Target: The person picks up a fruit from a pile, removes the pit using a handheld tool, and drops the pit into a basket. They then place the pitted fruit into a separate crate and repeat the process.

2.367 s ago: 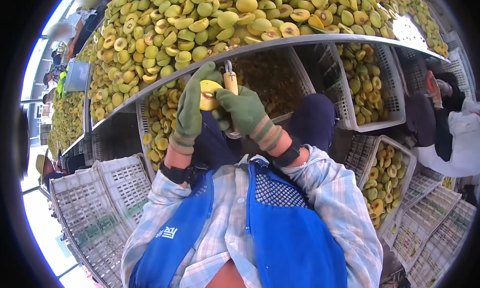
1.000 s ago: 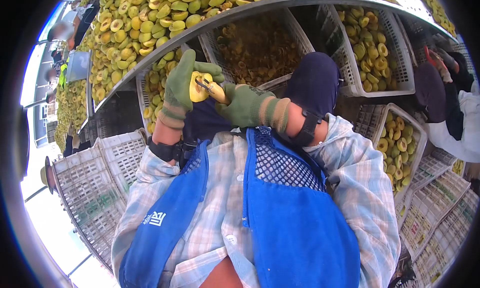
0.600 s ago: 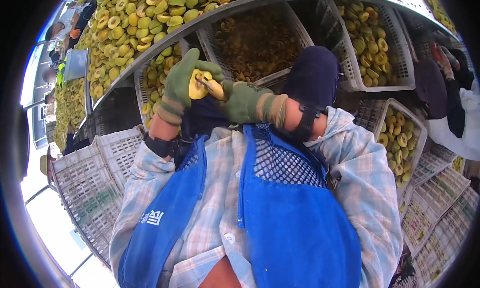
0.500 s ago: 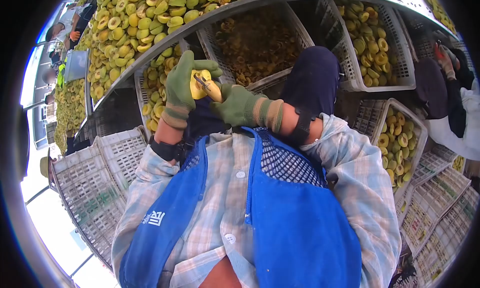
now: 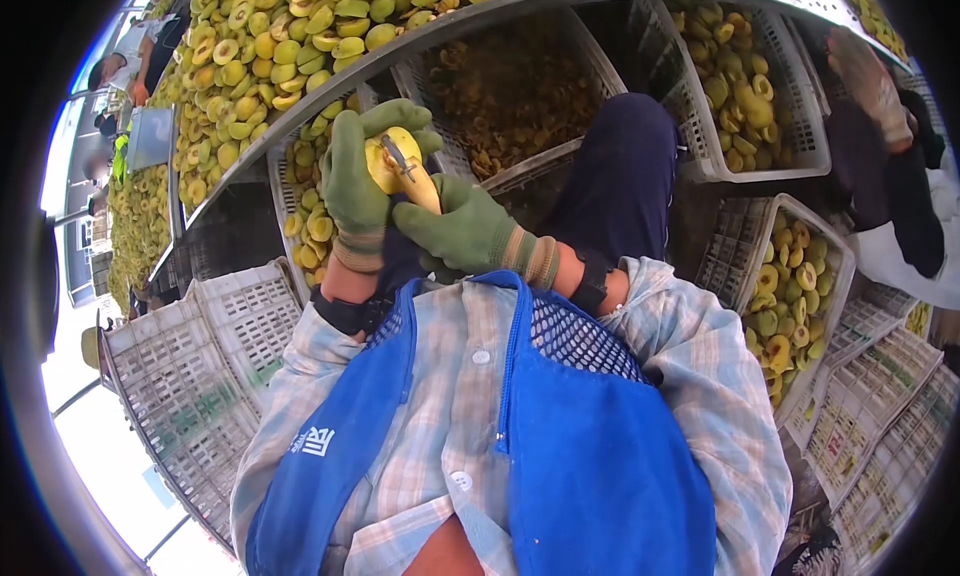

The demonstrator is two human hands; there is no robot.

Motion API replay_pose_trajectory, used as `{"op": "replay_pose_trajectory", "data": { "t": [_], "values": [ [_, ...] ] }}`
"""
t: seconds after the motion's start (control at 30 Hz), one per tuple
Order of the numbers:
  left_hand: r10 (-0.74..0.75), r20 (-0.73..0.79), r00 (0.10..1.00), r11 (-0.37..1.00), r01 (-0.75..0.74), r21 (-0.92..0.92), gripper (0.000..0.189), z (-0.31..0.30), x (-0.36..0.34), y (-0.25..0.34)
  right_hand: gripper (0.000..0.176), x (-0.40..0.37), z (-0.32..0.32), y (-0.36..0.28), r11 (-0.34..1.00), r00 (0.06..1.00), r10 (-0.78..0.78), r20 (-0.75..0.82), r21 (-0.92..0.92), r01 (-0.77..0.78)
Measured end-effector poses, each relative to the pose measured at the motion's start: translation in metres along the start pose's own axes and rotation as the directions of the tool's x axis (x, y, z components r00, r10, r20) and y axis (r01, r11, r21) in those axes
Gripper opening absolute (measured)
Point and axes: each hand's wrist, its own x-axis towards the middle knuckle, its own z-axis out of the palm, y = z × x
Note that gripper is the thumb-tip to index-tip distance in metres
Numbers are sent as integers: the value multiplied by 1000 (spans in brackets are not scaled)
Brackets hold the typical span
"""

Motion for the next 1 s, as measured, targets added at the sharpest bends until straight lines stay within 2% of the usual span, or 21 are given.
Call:
{"op": "replay_pose_trajectory", "data": {
  "t": [0.1, 0.2, 0.23, 0.3, 0.4, 0.43, 0.53, 0.6, 0.63, 0.7, 0.73, 0.8, 0.83, 0.9, 0.93, 1.0],
  "values": [
    [92, -47, 995, 996, -91, 20, 62, 8, -1, -6, 35, -2, 6, -6, 971, 990, -38, -134, -240, 4],
    [214, -52, 975, 974, -208, 91, 59, 7, -1, -15, 42, 6, 3, 9, 864, 953, -256, -161, -480, 151],
    [253, -47, 966, 962, -247, 115, 58, 7, -1, -17, 42, 6, 1, 10, 843, 962, -222, -157, -527, 108],
    [223, -23, 974, 963, -217, 161, 56, 2, -1, -15, 42, 3, -2, 1, 791, 976, -150, -158, -612, 22],
    [152, 52, 987, 969, -159, 191, 53, -7, 0, -10, 30, 0, -10, -8, 668, 980, -153, -124, -744, 10],
    [125, 80, 989, 971, -138, 194, 52, -8, 0, -9, 32, 0, -13, -9, 683, 989, -123, -86, -730, 21],
    [192, 222, 956, 843, -277, 462, 46, -8, 4, -6, 36, 1, -22, -14, 733, 999, -51, 18, -678, 49],
    [-4, 259, 966, 991, -31, 131, 43, -18, 12, -15, 35, -1, -25, -17, 772, 998, -16, 64, -633, 53],
    [-96, 298, 950, 993, 113, -40, 41, -24, 15, -21, 35, 1, -30, -11, 727, 996, -40, 77, -682, 81],
    [-102, 413, 905, 950, -35, 310, 40, -35, 27, -28, 35, 9, -39, 1, 623, 990, -92, 108, -769, 142],
    [-70, 471, 879, 899, -149, 411, 40, -38, 29, -30, 32, 10, -41, 5, 600, 992, -95, 85, -790, 126],
    [41, 587, 808, 762, -406, 505, 40, -35, 28, -24, 26, 9, -40, 3, 552, 993, -109, 38, -829, 92],
    [112, 650, 751, 678, -536, 503, 40, -31, 27, -22, 26, 8, -39, 1, 642, 999, -33, 11, -766, 30],
    [33, 449, 893, 842, -267, 470, 35, -24, 22, -27, 27, 8, -36, -2, 783, 992, 125, -15, -612, -108],
    [-30, 344, 939, 898, -126, 422, 34, -23, 21, -29, 27, 7, -34, -1, 726, 998, 47, -40, -685, -62],
    [100, 485, 869, 853, -326, 409, 33, -32, 27, -33, 26, 4, -30, 3, 578, 991, -113, -68, -816, 10]
  ]
}}
